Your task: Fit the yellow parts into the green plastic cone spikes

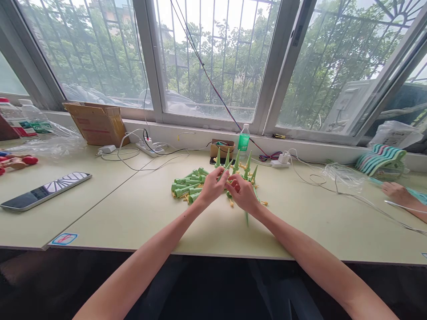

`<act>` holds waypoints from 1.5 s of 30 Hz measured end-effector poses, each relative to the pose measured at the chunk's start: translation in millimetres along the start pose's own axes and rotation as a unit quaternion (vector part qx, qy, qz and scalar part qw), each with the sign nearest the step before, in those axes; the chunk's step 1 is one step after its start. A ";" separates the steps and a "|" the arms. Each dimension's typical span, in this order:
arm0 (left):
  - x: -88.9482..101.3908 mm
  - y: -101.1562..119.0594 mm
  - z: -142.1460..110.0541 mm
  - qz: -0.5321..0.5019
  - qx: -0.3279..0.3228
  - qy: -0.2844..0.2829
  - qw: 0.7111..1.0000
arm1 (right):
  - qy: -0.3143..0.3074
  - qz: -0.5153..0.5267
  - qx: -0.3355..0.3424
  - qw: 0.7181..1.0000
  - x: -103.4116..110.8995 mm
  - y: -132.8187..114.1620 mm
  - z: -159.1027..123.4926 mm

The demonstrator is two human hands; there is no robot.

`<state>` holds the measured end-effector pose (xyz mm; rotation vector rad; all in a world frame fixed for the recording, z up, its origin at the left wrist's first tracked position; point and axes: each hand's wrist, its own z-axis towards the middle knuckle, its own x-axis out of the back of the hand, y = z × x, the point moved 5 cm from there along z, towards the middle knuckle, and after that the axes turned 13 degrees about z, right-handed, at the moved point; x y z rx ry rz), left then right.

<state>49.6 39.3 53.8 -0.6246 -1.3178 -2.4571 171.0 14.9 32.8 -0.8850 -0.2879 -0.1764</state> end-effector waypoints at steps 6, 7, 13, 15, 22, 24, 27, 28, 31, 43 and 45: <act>-2.8 0.3 0.0 0.002 -0.011 -0.023 1.000 | -0.010 -0.024 0.017 1.000 -1.4 -2.0 0.3; -3.2 0.5 0.0 0.004 -0.014 -0.027 1.000 | -0.010 -0.028 0.022 0.999 -1.6 -1.9 0.4; -3.8 0.0 -0.7 0.018 -0.017 -0.035 0.999 | -0.017 -0.024 0.041 0.999 -2.8 -2.0 -0.4; -3.9 -0.8 -0.9 0.020 -0.016 -0.037 0.999 | -0.022 -0.019 0.041 0.999 -3.3 -2.1 -0.7; -5.7 -5.1 0.3 0.021 -0.015 -0.041 0.999 | -0.025 -0.021 0.043 0.999 -3.6 -1.0 -0.8; -6.2 -5.8 0.6 0.021 -0.014 -0.043 0.999 | -0.025 -0.026 0.045 0.998 -3.5 -1.4 -0.8; -6.4 -6.2 0.4 0.021 -0.012 -0.046 0.999 | -0.023 -0.032 0.048 0.998 -3.2 -2.3 -0.7; -6.4 -6.3 0.3 0.021 -0.011 -0.048 0.999 | -0.023 -0.032 0.050 0.998 -3.3 -2.6 -0.7; -6.4 -6.3 0.0 0.020 -0.009 -0.050 0.998 | -0.025 -0.026 0.057 0.998 -3.7 -2.9 -0.6; -7.1 -6.9 0.2 0.016 -0.008 -0.054 0.998 | -0.036 -0.020 0.056 0.998 -5.1 -3.2 -0.7; -7.7 -7.1 -0.1 0.011 -0.007 -0.058 0.998 | -0.036 -0.022 0.059 0.997 -5.2 -2.9 -0.6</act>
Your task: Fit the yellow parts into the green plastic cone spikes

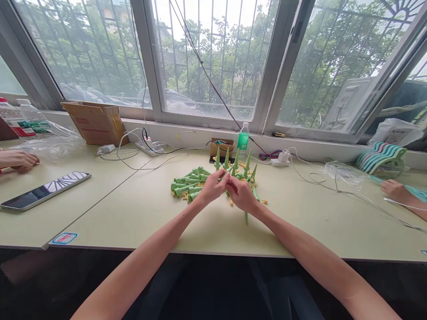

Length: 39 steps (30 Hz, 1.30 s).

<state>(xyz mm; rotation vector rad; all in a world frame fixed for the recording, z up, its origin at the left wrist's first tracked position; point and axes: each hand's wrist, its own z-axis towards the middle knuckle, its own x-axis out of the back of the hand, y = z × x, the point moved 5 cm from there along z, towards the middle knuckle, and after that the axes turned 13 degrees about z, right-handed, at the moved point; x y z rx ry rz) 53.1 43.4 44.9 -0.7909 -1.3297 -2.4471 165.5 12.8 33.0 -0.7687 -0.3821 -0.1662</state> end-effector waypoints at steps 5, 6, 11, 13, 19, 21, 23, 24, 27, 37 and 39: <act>-1.8 -0.1 -0.2 -0.015 0.001 -0.009 1.000 | 0.000 -0.008 0.006 1.000 0.1 0.1 0.3; -1.9 -0.1 -0.1 -0.016 0.001 -0.010 1.000 | -0.002 -0.008 0.006 1.000 0.1 0.0 0.4; -1.6 0.3 -0.4 -0.007 -0.001 -0.009 1.000 | -0.003 -0.007 0.005 1.000 0.3 0.5 0.5; -1.2 1.0 -1.0 0.001 -0.001 -0.010 1.000 | -0.003 -0.005 0.004 1.000 0.2 1.4 0.4; 1.5 4.7 -1.6 0.030 -0.010 0.001 1.000 | -0.006 -0.005 0.008 1.000 -0.5 3.1 0.4; 2.3 5.4 -1.4 0.038 -0.012 0.005 0.999 | -0.007 -0.007 0.009 1.000 -0.6 3.2 0.3; 2.6 5.7 -1.2 0.041 -0.014 0.007 0.999 | -0.008 -0.009 0.008 1.000 -0.5 3.4 0.4; 2.6 5.8 -1.2 0.042 -0.015 0.007 0.999 | -0.008 -0.009 0.008 1.000 -0.4 3.6 0.4; 3.0 5.2 -0.9 0.043 -0.014 0.010 0.999 | -0.011 -0.013 0.006 1.000 -0.6 4.3 0.4; 2.6 2.1 -0.1 0.032 -0.007 0.025 0.999 | 0.018 -0.027 -0.019 0.999 2.8 3.0 0.6; 2.2 1.7 -0.4 0.028 -0.004 0.026 0.999 | 0.018 -0.027 -0.021 0.999 2.9 2.6 0.8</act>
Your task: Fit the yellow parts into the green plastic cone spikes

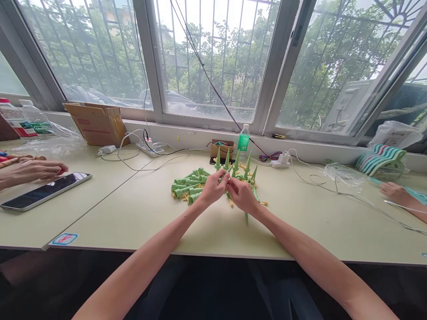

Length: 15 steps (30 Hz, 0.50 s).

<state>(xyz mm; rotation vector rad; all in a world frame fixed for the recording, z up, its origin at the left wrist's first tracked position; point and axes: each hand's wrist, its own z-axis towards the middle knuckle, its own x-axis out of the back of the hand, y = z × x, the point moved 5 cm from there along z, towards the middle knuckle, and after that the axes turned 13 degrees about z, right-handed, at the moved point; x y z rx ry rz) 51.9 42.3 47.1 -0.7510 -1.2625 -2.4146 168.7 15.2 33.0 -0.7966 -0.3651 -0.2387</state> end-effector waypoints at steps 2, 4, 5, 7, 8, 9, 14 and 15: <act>0.1 -0.7 -0.2 -0.005 0.002 0.007 1.000 | -0.003 0.006 -0.002 1.000 -0.1 -0.3 0.1; 0.6 -1.7 0.0 -0.009 0.003 0.018 1.000 | -0.008 0.013 -0.006 1.000 -0.5 -0.2 0.0; 0.7 -2.4 0.2 -0.011 0.004 0.022 1.000 | -0.011 0.015 -0.007 1.000 -0.6 -0.1 -0.1; 0.5 -3.4 0.5 -0.012 0.004 0.025 1.000 | -0.013 0.016 -0.009 1.000 -0.9 0.5 -0.1; 0.2 -3.7 0.6 -0.010 0.003 0.025 1.000 | -0.013 0.015 -0.009 1.000 -1.0 0.9 -0.1; 0.0 -3.7 0.6 -0.008 0.001 0.023 1.000 | -0.012 0.013 -0.009 1.000 -1.1 1.5 -0.1; 0.2 -1.0 -0.9 0.012 -0.019 0.024 0.999 | -0.010 0.010 -0.003 1.000 -2.2 4.3 -0.2; 0.3 -0.3 -1.3 0.018 -0.023 0.024 0.999 | -0.010 0.009 0.000 1.000 -2.3 4.5 -0.2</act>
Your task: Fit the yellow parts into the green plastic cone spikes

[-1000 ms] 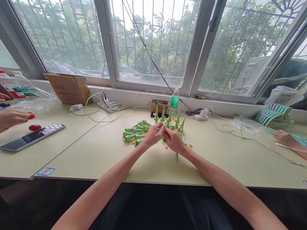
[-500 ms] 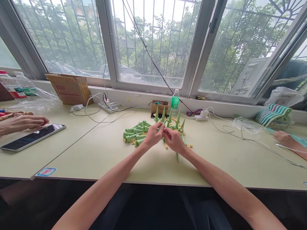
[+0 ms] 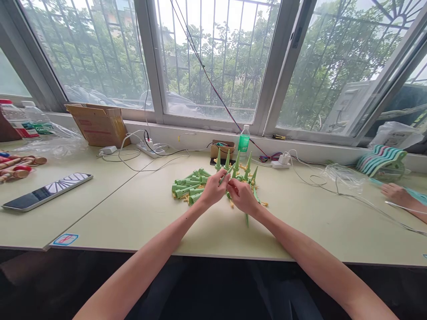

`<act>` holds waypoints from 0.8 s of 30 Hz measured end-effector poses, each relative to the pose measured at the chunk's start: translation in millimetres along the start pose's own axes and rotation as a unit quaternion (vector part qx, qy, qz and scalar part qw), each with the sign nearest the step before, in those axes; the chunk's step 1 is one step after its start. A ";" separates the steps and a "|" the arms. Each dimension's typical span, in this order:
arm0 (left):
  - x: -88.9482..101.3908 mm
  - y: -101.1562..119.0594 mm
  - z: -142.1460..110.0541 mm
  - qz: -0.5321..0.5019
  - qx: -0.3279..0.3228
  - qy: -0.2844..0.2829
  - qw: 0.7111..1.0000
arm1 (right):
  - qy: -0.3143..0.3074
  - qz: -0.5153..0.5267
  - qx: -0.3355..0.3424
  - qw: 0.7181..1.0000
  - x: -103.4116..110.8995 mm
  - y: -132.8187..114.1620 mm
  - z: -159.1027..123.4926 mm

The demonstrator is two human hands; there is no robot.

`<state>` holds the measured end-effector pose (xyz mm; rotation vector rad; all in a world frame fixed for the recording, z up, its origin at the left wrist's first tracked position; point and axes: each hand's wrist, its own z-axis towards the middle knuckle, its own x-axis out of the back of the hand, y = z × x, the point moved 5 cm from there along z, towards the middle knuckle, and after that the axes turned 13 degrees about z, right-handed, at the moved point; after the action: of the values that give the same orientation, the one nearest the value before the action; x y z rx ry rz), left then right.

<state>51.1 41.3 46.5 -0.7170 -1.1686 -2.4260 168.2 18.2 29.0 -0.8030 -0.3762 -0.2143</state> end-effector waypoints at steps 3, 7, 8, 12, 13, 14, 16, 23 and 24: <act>0.2 1.2 -0.5 0.012 -0.010 0.002 1.000 | 0.001 0.001 0.002 1.000 0.0 -0.7 0.2; -0.2 1.2 0.0 0.013 -0.014 0.001 1.000 | -0.005 0.038 -0.034 0.999 -0.8 0.2 0.6; -0.3 1.2 0.1 0.013 -0.015 0.000 1.000 | -0.012 0.061 -0.053 0.997 -1.8 1.7 0.6; -0.3 1.1 0.2 0.014 -0.015 0.002 1.000 | -0.035 0.165 -0.114 0.979 -6.5 7.7 -0.2; -0.4 1.0 0.1 0.011 -0.015 0.002 1.000 | -0.034 0.174 -0.116 0.977 -6.7 8.2 -0.2; -0.4 1.0 0.1 0.007 -0.014 0.003 1.000 | -0.030 0.171 -0.113 0.978 -6.3 8.1 -0.2; -0.4 0.8 0.2 0.001 -0.010 0.004 1.000 | -0.018 0.141 -0.096 0.985 -4.5 6.6 0.0; 2.9 1.1 1.1 -0.008 0.023 0.013 1.000 | 0.014 0.052 -0.034 0.998 1.1 -5.1 -0.5; 3.7 1.1 1.3 -0.014 0.028 0.017 0.999 | 0.012 0.051 -0.031 0.998 1.1 -6.4 -0.7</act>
<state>49.1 41.4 50.0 -0.6441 -1.2359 -2.4082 167.3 13.3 33.3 -0.8774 -0.3066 -0.1410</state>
